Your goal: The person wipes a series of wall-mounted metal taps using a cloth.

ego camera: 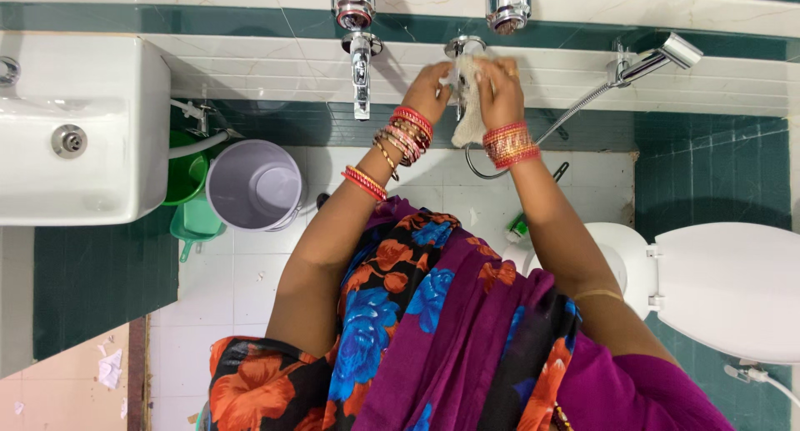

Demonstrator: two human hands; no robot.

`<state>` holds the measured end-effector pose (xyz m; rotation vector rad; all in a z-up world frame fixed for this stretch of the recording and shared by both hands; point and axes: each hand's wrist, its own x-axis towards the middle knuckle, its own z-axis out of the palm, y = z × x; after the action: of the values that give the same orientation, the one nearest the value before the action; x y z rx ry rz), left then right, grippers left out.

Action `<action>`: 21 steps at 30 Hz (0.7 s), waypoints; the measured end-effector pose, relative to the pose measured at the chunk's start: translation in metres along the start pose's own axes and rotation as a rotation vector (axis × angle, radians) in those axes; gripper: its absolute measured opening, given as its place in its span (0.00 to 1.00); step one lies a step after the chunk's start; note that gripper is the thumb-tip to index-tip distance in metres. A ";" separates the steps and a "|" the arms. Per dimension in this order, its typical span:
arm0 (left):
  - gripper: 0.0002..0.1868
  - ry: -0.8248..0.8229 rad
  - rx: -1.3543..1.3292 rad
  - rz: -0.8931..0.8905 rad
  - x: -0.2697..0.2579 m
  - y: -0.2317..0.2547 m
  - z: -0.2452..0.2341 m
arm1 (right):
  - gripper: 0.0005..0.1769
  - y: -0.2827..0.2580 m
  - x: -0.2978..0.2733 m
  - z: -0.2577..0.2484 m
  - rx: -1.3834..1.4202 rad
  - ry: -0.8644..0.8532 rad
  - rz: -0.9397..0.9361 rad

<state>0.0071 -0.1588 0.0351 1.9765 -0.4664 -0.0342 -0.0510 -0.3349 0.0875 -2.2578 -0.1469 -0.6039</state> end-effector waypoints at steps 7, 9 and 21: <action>0.26 0.043 0.163 0.109 0.035 -0.003 0.014 | 0.15 0.027 -0.056 -0.059 0.202 -0.232 0.257; 0.29 -0.013 0.221 0.080 0.046 0.008 0.020 | 0.14 0.036 -0.057 -0.066 0.137 -0.140 0.212; 0.36 -0.169 0.245 -0.080 0.043 0.033 0.013 | 0.11 0.052 -0.019 0.026 0.101 -0.104 0.185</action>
<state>0.0333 -0.1970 0.0664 2.2436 -0.5203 -0.2039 -0.0432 -0.3505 0.0289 -2.1755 -0.0186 -0.3728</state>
